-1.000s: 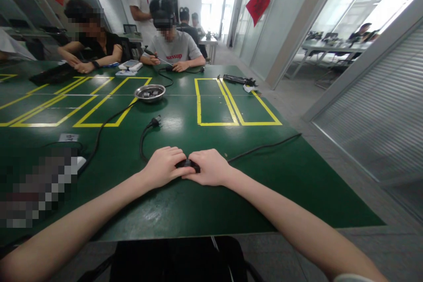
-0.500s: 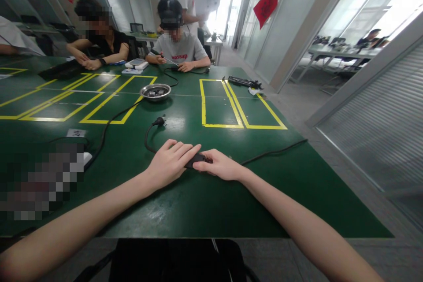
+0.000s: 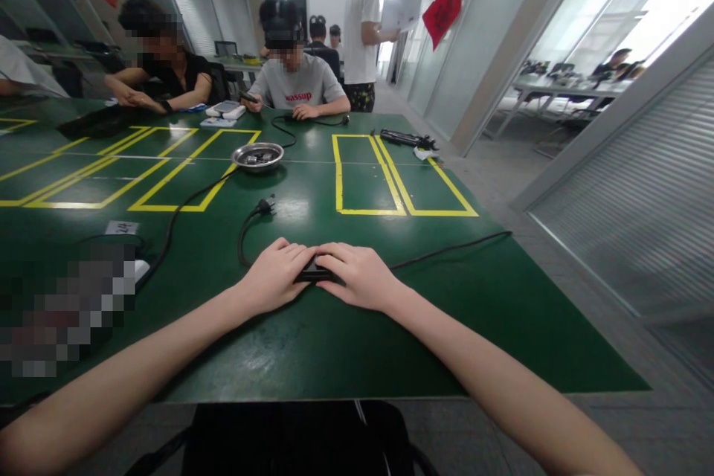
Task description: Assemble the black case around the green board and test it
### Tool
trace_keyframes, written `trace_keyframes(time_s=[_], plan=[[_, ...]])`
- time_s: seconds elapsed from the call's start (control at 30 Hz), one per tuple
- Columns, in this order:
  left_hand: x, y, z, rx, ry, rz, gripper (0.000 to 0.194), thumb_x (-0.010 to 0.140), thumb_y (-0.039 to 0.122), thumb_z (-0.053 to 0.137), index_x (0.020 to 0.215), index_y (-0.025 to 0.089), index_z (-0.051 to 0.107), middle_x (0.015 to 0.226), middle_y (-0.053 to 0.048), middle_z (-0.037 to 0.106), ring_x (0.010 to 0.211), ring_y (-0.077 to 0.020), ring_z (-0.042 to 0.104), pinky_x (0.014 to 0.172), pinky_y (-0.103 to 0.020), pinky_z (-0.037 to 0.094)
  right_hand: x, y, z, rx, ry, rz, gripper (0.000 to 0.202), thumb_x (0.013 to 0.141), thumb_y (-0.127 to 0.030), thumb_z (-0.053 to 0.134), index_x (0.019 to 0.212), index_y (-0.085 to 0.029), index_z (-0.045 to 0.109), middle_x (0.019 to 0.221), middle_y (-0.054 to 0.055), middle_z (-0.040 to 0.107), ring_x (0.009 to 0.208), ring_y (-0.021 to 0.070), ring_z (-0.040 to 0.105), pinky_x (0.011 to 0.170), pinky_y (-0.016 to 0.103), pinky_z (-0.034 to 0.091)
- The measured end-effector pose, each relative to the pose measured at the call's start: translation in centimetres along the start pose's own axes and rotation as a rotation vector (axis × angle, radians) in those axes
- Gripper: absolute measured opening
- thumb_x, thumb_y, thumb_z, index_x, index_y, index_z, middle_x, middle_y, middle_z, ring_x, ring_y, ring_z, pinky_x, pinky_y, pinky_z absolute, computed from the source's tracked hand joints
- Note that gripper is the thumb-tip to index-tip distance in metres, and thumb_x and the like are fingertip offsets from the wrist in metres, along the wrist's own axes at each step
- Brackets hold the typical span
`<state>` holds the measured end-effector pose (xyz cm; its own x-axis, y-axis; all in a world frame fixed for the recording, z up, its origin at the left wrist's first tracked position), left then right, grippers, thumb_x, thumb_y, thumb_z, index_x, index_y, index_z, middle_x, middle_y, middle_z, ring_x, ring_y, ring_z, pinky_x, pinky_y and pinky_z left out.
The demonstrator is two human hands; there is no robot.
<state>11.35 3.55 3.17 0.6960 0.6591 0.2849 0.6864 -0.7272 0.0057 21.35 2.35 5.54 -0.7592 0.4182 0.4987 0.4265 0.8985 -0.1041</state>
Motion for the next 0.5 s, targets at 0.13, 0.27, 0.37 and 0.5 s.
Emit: trace_keyframes(time_s=[0.13, 0.27, 0.37, 0.5], plan=[[-0.2, -0.7, -1.5, -0.024, 0.124, 0.006, 0.038, 0.1, 0.04, 0.062, 0.125, 0.012, 0.061, 0.107, -0.013, 0.076, 0.092, -0.0255, 0.071, 0.082, -0.038, 0.045, -0.1, 0.5, -0.3, -0.048, 0.018, 0.027, 0.031, 0.106, -0.037, 0.05, 0.121, -0.016, 0.068, 0.115, 0.016, 0.077, 0.099, 0.0254, 0.075, 0.085, 0.039, 0.06], [-0.6, -1.2, -2.7, -0.103, 0.18, 0.03, 0.032, 0.103, 0.043, 0.056, 0.116, 0.016, 0.066, 0.098, -0.009, 0.077, 0.086, -0.0213, 0.071, 0.08, -0.034, 0.047, -0.3, 0.9, -1.3, -0.042, 0.056, 0.048, 0.034, 0.106, -0.039, 0.051, 0.12, -0.013, 0.069, 0.105, 0.016, 0.079, 0.088, 0.0247, 0.076, 0.079, 0.038, 0.058], [-0.8, -0.7, -2.6, -0.107, 0.158, 0.111, 0.029, 0.103, 0.039, 0.055, 0.114, 0.014, 0.066, 0.095, -0.008, 0.076, 0.084, -0.0202, 0.07, 0.078, -0.033, 0.047, -0.4, 1.1, -1.1, 0.053, 0.032, 0.087, 0.032, 0.102, -0.041, 0.057, 0.118, -0.016, 0.07, 0.103, 0.014, 0.079, 0.09, 0.0253, 0.075, 0.082, 0.038, 0.057], [-1.0, 0.1, -1.9, -0.062, 0.104, 0.195, 0.024, 0.102, 0.034, 0.055, 0.109, 0.014, 0.066, 0.095, -0.008, 0.076, 0.082, -0.0201, 0.069, 0.081, -0.035, 0.047, -0.4, 2.0, 0.5, 0.324, -0.102, 0.195, 0.035, 0.092, -0.044, 0.07, 0.118, -0.02, 0.067, 0.106, 0.009, 0.076, 0.093, 0.0239, 0.073, 0.083, 0.035, 0.056]])
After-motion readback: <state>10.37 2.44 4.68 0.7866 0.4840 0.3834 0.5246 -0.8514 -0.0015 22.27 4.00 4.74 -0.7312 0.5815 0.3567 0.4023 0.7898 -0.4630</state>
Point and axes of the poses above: each hand's wrist, its own x-axis towards the middle knuckle, its own z-axis out of the palm, y = z × x, the point moved 9 cm from there along x, towards the middle knuckle
